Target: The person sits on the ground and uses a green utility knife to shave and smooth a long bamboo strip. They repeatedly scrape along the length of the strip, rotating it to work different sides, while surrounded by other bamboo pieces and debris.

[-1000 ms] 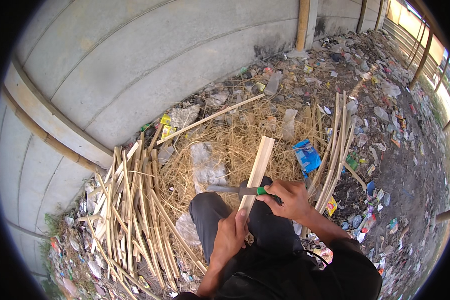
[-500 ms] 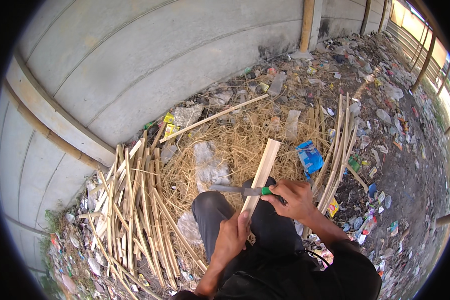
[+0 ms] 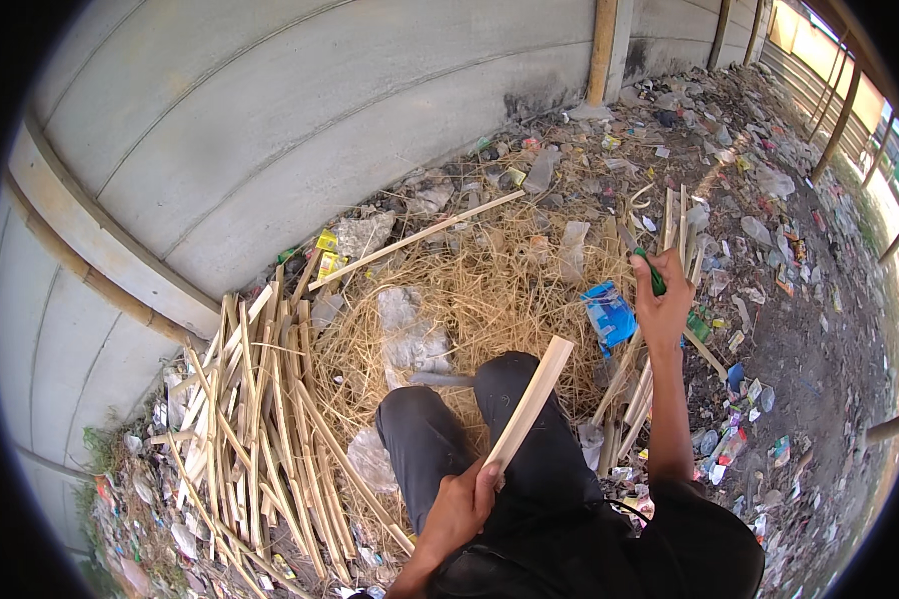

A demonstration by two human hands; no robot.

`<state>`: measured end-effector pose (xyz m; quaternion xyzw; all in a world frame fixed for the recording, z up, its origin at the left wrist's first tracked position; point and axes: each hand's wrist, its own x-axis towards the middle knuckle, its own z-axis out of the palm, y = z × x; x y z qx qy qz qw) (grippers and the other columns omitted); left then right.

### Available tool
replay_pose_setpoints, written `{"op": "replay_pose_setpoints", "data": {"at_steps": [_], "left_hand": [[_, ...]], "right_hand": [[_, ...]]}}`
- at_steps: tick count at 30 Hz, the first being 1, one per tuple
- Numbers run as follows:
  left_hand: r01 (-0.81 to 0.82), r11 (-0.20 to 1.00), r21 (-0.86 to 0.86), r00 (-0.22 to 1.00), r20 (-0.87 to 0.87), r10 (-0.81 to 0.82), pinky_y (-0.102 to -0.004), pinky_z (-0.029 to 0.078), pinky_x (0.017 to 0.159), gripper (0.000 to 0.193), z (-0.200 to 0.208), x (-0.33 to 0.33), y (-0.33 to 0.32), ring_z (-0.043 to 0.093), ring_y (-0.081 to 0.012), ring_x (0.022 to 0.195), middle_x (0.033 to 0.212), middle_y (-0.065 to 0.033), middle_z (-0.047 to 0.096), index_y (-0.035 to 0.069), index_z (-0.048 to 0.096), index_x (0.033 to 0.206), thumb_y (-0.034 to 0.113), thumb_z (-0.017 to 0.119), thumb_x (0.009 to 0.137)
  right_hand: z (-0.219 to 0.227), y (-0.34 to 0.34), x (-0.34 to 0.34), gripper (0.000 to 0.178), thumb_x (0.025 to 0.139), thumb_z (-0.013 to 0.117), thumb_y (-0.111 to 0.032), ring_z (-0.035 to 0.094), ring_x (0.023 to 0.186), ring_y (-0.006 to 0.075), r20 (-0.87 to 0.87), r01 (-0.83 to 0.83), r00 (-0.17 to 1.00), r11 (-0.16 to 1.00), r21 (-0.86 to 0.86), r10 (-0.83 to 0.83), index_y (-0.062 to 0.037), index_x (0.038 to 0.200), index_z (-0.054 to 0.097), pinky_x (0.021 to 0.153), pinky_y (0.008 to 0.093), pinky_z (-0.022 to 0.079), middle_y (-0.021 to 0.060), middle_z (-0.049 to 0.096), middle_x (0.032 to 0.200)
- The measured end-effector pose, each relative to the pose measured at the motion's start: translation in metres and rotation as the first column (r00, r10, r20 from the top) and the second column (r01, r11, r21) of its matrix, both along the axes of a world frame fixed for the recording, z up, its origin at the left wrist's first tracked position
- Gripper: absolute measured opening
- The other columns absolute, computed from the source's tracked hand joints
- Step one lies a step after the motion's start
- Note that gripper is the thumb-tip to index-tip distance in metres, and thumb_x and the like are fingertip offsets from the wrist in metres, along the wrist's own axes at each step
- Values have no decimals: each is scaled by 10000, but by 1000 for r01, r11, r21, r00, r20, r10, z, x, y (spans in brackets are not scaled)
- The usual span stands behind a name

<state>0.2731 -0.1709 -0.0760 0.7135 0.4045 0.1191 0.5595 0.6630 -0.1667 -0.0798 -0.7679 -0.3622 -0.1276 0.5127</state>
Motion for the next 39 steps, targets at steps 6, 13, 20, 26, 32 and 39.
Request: {"op": "replay_pose_setpoints", "data": {"at_steps": [6,13,20,26,32,39], "left_hand": [[-72,997,-12,997,-28,71,-387,528,472,500,-2,2,18,638,-241,446,609,-95,586,-20,680,1053,376,420,1213],[-101,994,33,995,-3,101,-411,530,480,427,6,15,27,672,-270,473,612,-125,618,-19,681,1087,319,448,1206],[-123,970,208,992,14,123,-541,511,570,313,-6,22,26,704,-490,652,689,-252,662,-18,680,1115,239,512,1176],[-142,937,320,990,54,132,-378,504,454,469,-13,26,24,641,-225,452,596,-86,589,-24,643,997,333,424,1210],[-138,934,329,990,65,123,-376,505,456,461,-7,25,23,641,-220,455,594,-93,602,-33,651,990,315,439,1205],[-124,936,329,992,38,118,-429,519,553,449,1,25,22,684,-318,544,610,-138,604,-22,648,978,311,449,1203]], "right_hand": [[-16,-9,-56,294,954,888,-246,741,627,227,116,-331,939,941,63,323,-41,985,681,546,345,527,106,750,771],[-25,-10,-122,285,902,914,-285,716,609,257,212,-592,784,806,-28,583,-78,962,728,534,365,536,73,743,797],[-18,-11,-128,278,907,903,-299,671,578,233,256,-636,725,764,-110,640,-86,963,734,494,372,501,34,671,761],[-17,-8,-125,289,896,908,-306,667,575,228,296,-625,725,775,-99,622,-90,979,736,490,365,497,26,679,769],[-17,-7,-119,298,879,922,-312,662,569,218,362,-597,732,799,-68,577,-105,977,732,494,352,507,27,692,778],[-16,-3,-112,298,864,935,-292,672,580,224,400,-567,751,823,-15,525,-119,960,713,499,342,506,30,693,764]]}}
